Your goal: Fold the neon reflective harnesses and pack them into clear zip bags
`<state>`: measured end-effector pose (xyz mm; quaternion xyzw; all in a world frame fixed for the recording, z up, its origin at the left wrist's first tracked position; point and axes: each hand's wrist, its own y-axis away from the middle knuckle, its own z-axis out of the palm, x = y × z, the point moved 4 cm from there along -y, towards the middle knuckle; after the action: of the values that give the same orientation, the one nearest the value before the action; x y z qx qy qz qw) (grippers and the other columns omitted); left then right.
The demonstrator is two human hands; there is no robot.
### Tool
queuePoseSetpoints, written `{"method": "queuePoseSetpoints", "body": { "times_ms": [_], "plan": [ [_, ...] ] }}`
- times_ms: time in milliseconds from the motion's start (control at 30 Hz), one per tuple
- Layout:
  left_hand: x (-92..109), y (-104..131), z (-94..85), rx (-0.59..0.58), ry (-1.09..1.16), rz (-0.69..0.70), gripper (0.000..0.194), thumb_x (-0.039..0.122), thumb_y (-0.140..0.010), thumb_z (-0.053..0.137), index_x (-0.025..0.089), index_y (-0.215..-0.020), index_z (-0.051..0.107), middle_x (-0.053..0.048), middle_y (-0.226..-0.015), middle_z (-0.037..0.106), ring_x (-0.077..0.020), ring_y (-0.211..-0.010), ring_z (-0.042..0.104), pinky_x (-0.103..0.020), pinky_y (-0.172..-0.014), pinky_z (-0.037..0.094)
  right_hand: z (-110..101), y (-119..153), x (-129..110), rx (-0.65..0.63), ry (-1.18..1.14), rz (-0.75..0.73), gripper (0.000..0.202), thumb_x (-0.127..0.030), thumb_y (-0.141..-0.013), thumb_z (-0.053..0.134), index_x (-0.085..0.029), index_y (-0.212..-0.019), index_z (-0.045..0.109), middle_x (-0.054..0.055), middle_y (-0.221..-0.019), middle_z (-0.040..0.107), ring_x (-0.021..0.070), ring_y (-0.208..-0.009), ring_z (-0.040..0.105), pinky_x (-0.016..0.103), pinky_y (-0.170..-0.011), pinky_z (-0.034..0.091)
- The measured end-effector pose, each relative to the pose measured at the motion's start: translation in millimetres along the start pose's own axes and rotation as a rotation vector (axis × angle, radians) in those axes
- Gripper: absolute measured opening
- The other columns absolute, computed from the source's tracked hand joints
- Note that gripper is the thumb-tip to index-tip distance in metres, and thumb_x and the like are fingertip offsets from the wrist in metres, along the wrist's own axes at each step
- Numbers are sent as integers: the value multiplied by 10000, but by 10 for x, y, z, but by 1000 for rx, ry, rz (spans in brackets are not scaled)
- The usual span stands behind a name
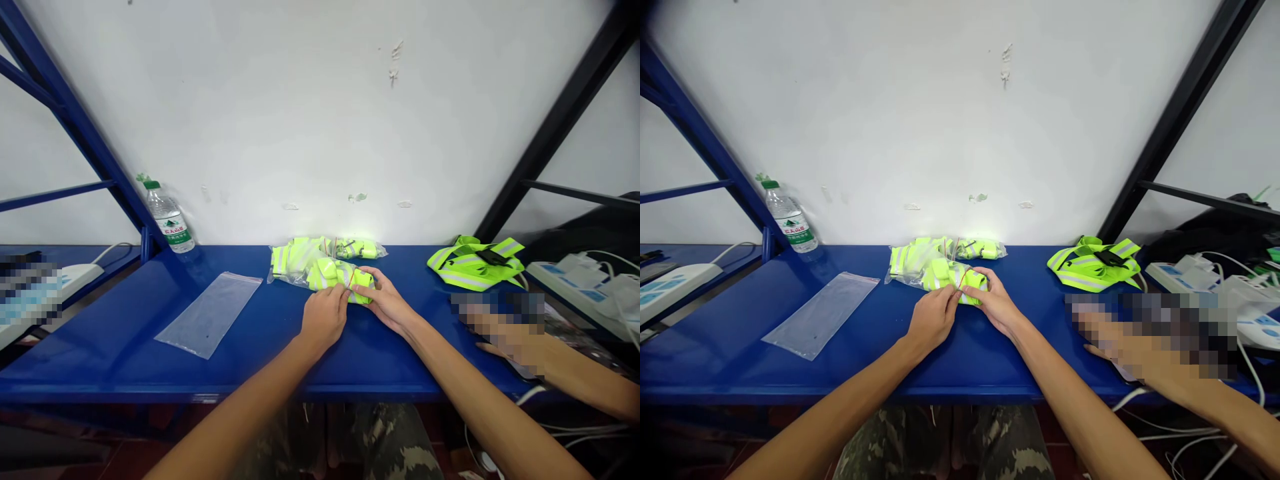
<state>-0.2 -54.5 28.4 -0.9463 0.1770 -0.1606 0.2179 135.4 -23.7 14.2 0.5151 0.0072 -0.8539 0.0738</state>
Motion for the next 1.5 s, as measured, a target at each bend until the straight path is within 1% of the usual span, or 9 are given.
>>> {"method": "queuePoseSetpoints", "body": {
  "times_ms": [200, 533, 733, 867, 1067, 1167, 1233, 1367, 1500],
  "plan": [
    [39, 9, 44, -12, -64, 112, 256, 291, -1002, 351, 201, -882, 558, -23, -823, 684, -188, -769, 638, -298, -676, 422, -29, -15, 3, 124, 47, -34, 678, -180, -407, 894, -237, -994, 561, -47, -783, 662, 142, -653, 623, 269, -596, 511],
    [106, 55, 82, -66, -115, 246, 253, 275, -1002, 341, 189, -887, 549, -38, -808, 673, -192, -751, 649, -296, -637, 442, -93, -37, -24, 140, 106, -138, 535, -264, -408, 910, -198, -847, 611, -16, -753, 682, 145, -613, 611, 260, -546, 467],
    [160, 69, 79, -30, -71, 297, 266, 282, -1007, 328, 187, -881, 543, -41, -803, 662, -182, -739, 639, -296, -640, 457, -56, -9, -4, 145, 124, -245, 472, -287, -416, 914, -202, -741, 581, -12, -717, 678, 142, -609, 594, 260, -556, 453],
    [210, 82, 59, 30, -63, 359, 259, 259, -1002, 329, 176, -895, 550, -55, -833, 664, -191, -782, 638, -311, -693, 478, 6, 8, 1, 82, 204, -300, 432, -289, -458, 908, -204, -718, 573, -14, -716, 680, 145, -643, 603, 261, -611, 461],
    [220, 88, 36, 88, -18, 366, 255, 260, -998, 348, 179, -901, 569, -52, -831, 673, -190, -776, 639, -322, -711, 493, 32, 12, 17, -87, 232, -199, 384, -274, -562, 871, -218, -866, 643, 0, -833, 721, 167, -761, 655, 279, -730, 490],
    [230, 87, 28, 105, -2, 336, 255, 263, -993, 360, 177, -899, 580, -51, -789, 676, -189, -755, 648, -317, -693, 492, 21, 21, 6, -151, 179, -152, 462, -271, -619, 840, -238, -1040, 653, 4, -880, 729, 175, -832, 671, 296, -813, 492],
    [240, 89, 19, 108, 18, 327, 250, 266, -992, 366, 176, -912, 585, -55, -798, 686, -184, -746, 652, -309, -690, 490, 19, 29, -7, -175, 110, -98, 529, -229, -596, 845, -243, -1084, 641, 10, -907, 734, 175, -846, 677, 296, -818, 494],
    [238, 91, -2, 107, 42, 318, 254, 280, -994, 368, 184, -891, 580, -49, -784, 687, -172, -704, 645, -296, -652, 475, 31, 35, -30, -188, 27, 1, 510, -154, -501, 859, -203, -972, 667, 35, -895, 743, 180, -796, 689, 279, -744, 506],
    [237, 85, 24, 93, 1, 340, 256, 274, -993, 364, 177, -874, 570, -53, -772, 679, -177, -707, 647, -297, -652, 469, 16, 16, -26, -162, 115, -18, 398, -222, -537, 858, -186, -905, 709, 41, -834, 747, 194, -764, 695, 282, -692, 516]
  ]
}}
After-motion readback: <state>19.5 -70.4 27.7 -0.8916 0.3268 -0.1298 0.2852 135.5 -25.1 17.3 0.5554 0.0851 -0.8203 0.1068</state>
